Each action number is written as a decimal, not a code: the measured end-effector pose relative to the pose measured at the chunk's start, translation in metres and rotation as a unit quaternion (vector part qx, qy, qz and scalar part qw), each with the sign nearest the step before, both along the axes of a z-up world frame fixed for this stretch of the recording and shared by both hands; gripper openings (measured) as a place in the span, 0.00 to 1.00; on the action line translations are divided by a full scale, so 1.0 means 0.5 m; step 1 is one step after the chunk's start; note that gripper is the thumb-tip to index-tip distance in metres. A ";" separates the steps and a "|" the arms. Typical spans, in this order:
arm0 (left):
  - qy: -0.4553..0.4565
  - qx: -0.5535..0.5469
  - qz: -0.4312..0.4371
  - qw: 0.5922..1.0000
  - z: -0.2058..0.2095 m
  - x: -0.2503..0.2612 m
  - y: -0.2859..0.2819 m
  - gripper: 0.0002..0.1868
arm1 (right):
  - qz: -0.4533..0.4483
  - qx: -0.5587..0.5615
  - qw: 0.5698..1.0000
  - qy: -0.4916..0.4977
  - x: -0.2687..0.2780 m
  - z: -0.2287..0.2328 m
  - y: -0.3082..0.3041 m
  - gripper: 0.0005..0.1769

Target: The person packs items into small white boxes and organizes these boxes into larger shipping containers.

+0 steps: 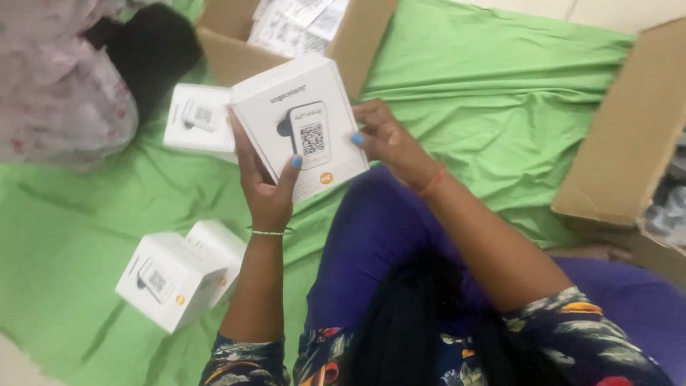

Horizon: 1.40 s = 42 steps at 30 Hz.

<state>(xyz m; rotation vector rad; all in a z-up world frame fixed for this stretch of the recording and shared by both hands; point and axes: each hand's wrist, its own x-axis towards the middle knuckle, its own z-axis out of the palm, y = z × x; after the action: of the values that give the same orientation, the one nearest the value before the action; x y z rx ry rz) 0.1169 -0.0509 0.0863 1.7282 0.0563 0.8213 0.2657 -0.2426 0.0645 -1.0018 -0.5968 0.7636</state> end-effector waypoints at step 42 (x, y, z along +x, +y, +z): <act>0.213 0.471 -0.383 0.766 -0.281 0.434 -0.580 0.67 | -0.530 -0.274 0.760 0.257 0.175 -0.515 -0.525 0.16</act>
<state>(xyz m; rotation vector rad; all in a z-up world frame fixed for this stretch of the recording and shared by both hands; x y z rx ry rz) 0.3341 -0.3407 -0.0540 2.5408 -0.8481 -0.2698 0.3531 -0.5052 -0.1931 -1.3651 0.7303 0.1212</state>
